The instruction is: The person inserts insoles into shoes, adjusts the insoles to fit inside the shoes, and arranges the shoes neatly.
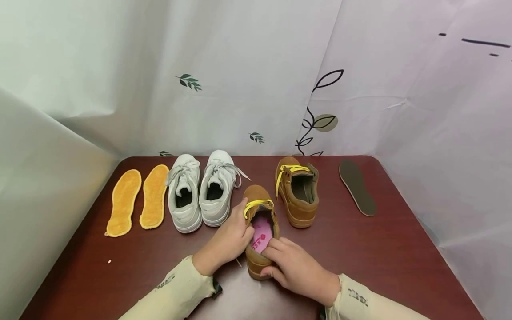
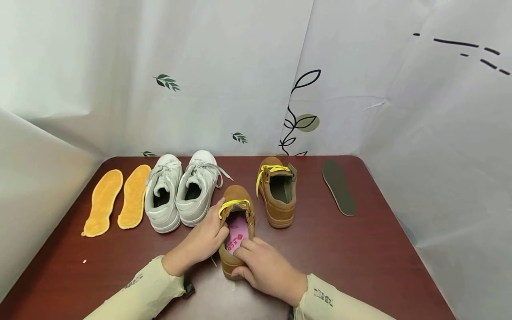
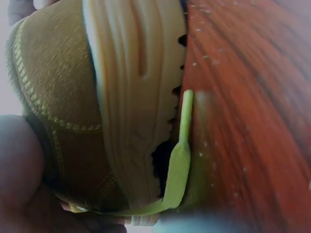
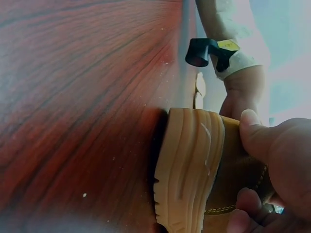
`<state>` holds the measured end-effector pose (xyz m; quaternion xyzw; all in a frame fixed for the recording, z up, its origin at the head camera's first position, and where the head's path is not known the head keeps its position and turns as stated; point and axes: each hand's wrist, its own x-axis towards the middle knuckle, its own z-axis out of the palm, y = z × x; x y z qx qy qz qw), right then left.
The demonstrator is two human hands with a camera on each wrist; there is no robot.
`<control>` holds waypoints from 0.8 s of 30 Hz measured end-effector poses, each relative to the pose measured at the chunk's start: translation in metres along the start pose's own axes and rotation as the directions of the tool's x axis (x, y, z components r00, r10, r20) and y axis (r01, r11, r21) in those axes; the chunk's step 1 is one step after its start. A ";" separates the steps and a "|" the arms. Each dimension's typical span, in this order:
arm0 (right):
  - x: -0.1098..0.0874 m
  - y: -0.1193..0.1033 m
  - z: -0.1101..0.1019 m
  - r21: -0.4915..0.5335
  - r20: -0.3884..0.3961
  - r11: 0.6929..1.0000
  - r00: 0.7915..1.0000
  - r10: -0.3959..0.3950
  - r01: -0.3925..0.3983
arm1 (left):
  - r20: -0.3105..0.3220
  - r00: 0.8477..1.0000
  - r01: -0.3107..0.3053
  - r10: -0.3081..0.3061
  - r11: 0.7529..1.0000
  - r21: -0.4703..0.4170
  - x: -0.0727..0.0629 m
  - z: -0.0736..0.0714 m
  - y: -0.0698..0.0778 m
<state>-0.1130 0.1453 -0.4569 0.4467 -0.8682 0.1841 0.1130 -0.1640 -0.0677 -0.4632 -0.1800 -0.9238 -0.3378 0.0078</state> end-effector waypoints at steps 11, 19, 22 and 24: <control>0.000 -0.002 0.002 0.034 0.005 0.999 0.999 0.035 -0.035 | -0.038 0.999 -0.017 0.018 1.000 0.008 0.000 0.003 -0.003; 0.002 -0.001 -0.005 0.013 0.049 1.000 0.998 0.025 -0.026 | -0.033 0.999 -0.016 0.016 1.000 0.000 0.000 0.004 -0.005; 0.002 0.005 -0.012 0.062 0.037 0.998 0.999 0.022 -0.024 | -0.029 0.999 -0.018 0.018 1.000 0.012 0.000 0.004 -0.005; 0.002 0.013 -0.021 0.114 0.002 0.993 0.999 0.039 -0.039 | -0.027 0.999 -0.019 0.019 1.000 0.016 -0.001 0.004 -0.006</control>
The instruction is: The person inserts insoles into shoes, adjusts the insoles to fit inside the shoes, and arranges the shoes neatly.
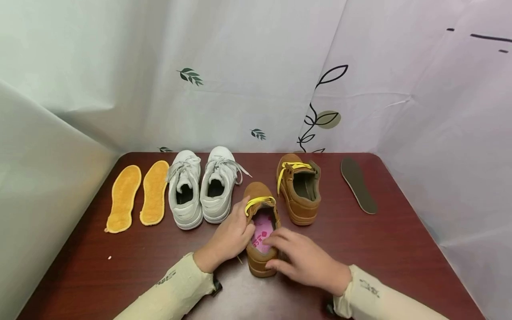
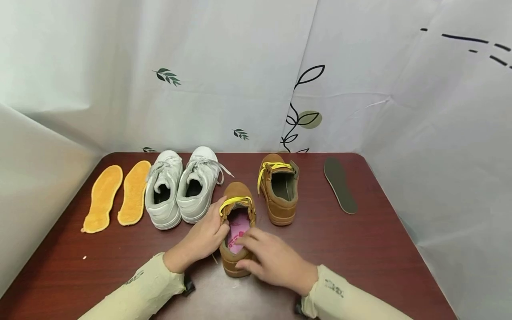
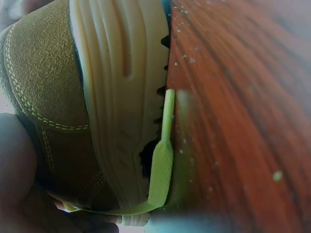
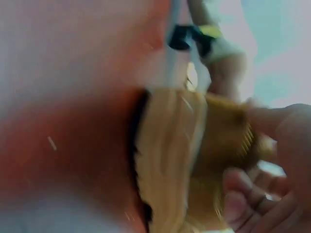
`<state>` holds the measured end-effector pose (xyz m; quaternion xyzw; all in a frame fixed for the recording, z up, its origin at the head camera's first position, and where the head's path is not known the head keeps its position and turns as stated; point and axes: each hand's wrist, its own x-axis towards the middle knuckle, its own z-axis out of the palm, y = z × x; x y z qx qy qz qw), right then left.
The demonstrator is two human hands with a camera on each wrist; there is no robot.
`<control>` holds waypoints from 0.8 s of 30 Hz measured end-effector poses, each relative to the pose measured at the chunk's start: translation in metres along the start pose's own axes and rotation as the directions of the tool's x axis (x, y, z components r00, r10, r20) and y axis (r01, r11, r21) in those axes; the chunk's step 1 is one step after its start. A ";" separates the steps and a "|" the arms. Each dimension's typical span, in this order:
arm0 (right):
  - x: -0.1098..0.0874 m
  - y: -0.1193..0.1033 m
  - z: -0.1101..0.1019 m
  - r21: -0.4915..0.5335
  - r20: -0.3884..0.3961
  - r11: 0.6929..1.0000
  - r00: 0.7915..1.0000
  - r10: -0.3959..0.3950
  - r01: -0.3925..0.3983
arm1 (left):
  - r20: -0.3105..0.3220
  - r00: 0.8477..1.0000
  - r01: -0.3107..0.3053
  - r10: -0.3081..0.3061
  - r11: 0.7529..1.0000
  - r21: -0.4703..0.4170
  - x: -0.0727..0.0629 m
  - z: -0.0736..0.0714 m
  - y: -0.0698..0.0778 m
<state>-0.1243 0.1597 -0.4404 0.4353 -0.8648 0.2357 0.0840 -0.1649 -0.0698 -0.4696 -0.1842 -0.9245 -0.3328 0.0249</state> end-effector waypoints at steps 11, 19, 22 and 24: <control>0.007 0.086 -0.081 -0.047 -0.376 0.942 0.880 0.292 -0.332 | -0.017 1.000 -0.005 0.005 1.000 -0.013 0.000 0.001 0.000; -0.012 0.169 -0.091 -0.158 -0.237 0.751 0.763 0.601 -0.641 | -0.023 1.000 -0.005 0.005 1.000 -0.016 0.000 0.000 0.000; -0.023 0.192 -0.094 -0.221 -0.134 0.694 0.727 0.674 -0.685 | -0.027 1.000 -0.013 0.012 1.000 -0.011 0.000 0.001 0.000; -0.029 0.205 -0.094 -0.254 -0.090 0.662 0.699 0.709 -0.705 | -0.030 0.999 -0.016 0.016 1.000 -0.003 0.000 0.001 0.000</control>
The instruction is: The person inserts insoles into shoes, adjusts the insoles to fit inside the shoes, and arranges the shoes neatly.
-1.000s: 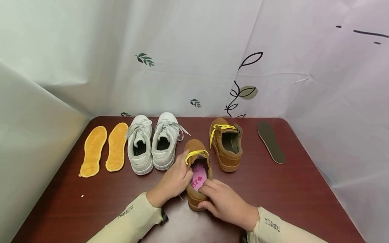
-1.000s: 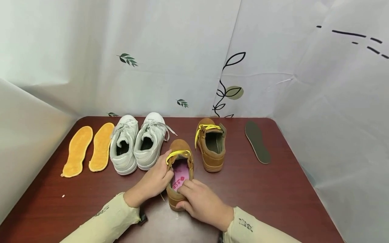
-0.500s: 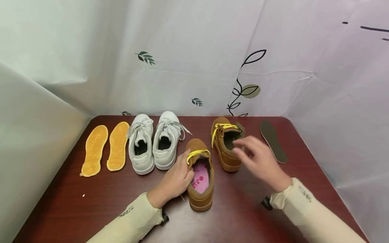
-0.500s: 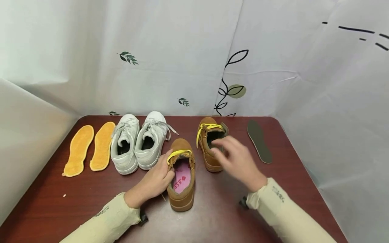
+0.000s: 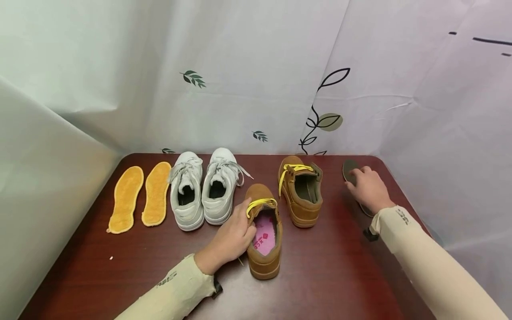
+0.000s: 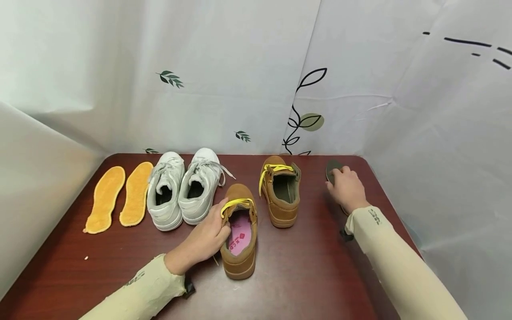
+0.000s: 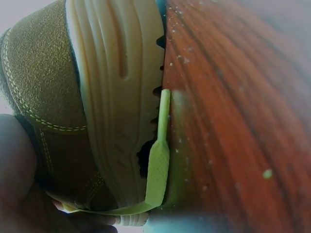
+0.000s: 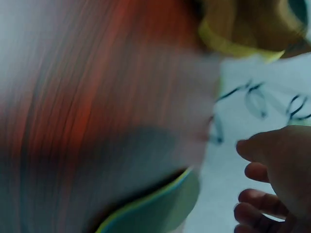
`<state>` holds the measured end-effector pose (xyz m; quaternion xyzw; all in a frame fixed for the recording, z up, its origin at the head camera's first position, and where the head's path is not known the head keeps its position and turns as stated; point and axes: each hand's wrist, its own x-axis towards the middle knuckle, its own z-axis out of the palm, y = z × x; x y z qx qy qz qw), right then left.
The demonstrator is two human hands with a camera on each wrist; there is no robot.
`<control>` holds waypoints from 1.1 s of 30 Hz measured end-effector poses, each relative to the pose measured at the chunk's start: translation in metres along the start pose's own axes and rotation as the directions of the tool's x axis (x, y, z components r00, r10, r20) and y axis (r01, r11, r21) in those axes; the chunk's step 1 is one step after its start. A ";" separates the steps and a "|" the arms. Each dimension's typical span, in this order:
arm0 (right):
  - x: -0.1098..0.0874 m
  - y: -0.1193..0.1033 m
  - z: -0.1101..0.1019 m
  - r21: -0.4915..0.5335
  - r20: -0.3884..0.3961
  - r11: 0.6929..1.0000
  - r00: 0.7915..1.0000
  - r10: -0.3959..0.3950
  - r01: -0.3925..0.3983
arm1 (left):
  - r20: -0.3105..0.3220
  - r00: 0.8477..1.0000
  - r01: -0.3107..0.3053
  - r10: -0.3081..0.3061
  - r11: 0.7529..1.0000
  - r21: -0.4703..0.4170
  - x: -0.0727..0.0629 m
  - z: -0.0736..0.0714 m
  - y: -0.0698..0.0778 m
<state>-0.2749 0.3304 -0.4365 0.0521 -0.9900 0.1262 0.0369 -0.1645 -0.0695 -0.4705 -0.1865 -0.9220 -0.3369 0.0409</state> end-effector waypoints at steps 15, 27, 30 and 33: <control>0.010 0.041 0.018 -0.092 0.247 0.986 0.957 0.155 -0.136 | 0.014 1.000 0.019 -0.019 1.000 0.006 -0.002 0.000 0.004; 0.004 0.040 0.022 -0.099 0.214 0.991 0.971 0.111 -0.092 | -0.010 1.000 0.023 -0.023 0.999 0.026 -0.002 -0.001 0.006; 0.002 0.039 0.022 -0.133 0.202 0.989 0.975 0.094 -0.067 | -0.011 1.000 0.018 -0.018 0.999 0.027 -0.001 -0.001 0.006; 0.000 0.038 0.023 -0.149 0.208 0.987 0.975 0.082 -0.051 | -0.002 1.000 0.025 -0.025 0.999 0.031 -0.002 0.000 0.005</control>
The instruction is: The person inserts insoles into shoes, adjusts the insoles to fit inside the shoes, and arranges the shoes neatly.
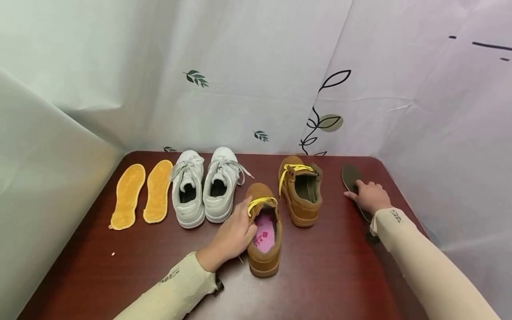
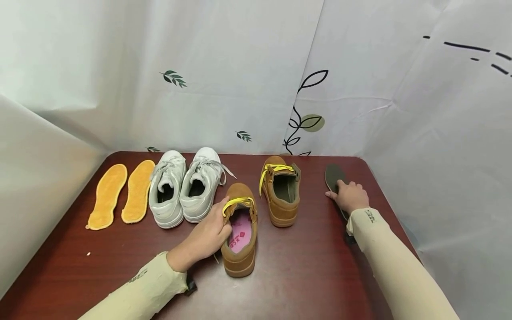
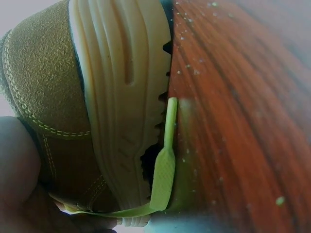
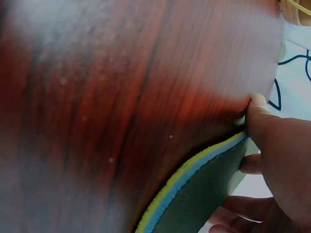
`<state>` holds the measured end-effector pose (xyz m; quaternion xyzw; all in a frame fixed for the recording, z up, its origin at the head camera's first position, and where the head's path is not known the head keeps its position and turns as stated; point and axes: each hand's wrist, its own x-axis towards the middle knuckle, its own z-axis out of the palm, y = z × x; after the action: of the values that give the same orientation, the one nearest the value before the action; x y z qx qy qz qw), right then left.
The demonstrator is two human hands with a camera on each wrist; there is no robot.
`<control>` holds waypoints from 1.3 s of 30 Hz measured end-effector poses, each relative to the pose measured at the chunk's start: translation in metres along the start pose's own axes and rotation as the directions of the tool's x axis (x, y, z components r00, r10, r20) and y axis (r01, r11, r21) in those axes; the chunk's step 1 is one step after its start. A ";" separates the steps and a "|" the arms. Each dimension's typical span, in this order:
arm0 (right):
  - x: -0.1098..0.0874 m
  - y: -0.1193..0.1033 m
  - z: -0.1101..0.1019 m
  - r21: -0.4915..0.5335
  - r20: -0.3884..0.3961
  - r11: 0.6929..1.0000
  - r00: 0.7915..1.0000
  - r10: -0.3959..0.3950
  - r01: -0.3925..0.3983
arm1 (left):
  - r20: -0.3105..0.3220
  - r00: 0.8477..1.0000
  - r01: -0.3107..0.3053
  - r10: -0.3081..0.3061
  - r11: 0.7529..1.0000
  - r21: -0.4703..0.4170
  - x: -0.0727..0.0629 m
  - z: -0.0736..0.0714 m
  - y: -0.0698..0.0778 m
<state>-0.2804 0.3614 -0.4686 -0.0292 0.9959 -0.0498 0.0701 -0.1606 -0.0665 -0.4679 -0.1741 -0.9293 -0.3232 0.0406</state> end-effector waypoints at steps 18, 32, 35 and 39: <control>-0.001 -0.011 -0.007 0.017 -0.049 0.999 0.998 -0.037 0.038 | 0.005 1.000 -0.014 0.014 0.999 0.035 -0.004 0.000 0.000; -0.007 -0.001 -0.019 0.121 -0.080 0.991 0.996 -0.051 0.060 | -0.013 1.000 -0.017 0.017 1.000 -0.022 -0.003 -0.001 -0.003; -0.013 0.000 -0.024 0.136 -0.128 0.988 0.990 -0.056 0.074 | -0.013 1.000 -0.023 0.022 0.999 -0.040 -0.001 -0.003 -0.003; -0.023 -0.006 -0.039 0.155 -0.168 0.983 0.983 -0.073 0.099 | -0.001 1.000 -0.025 0.025 0.998 -0.054 0.000 -0.003 -0.004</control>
<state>-0.2633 0.3603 -0.4264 -0.0625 0.9886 -0.1364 -0.0108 -0.1619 -0.0712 -0.4678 -0.1868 -0.9180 -0.3474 0.0400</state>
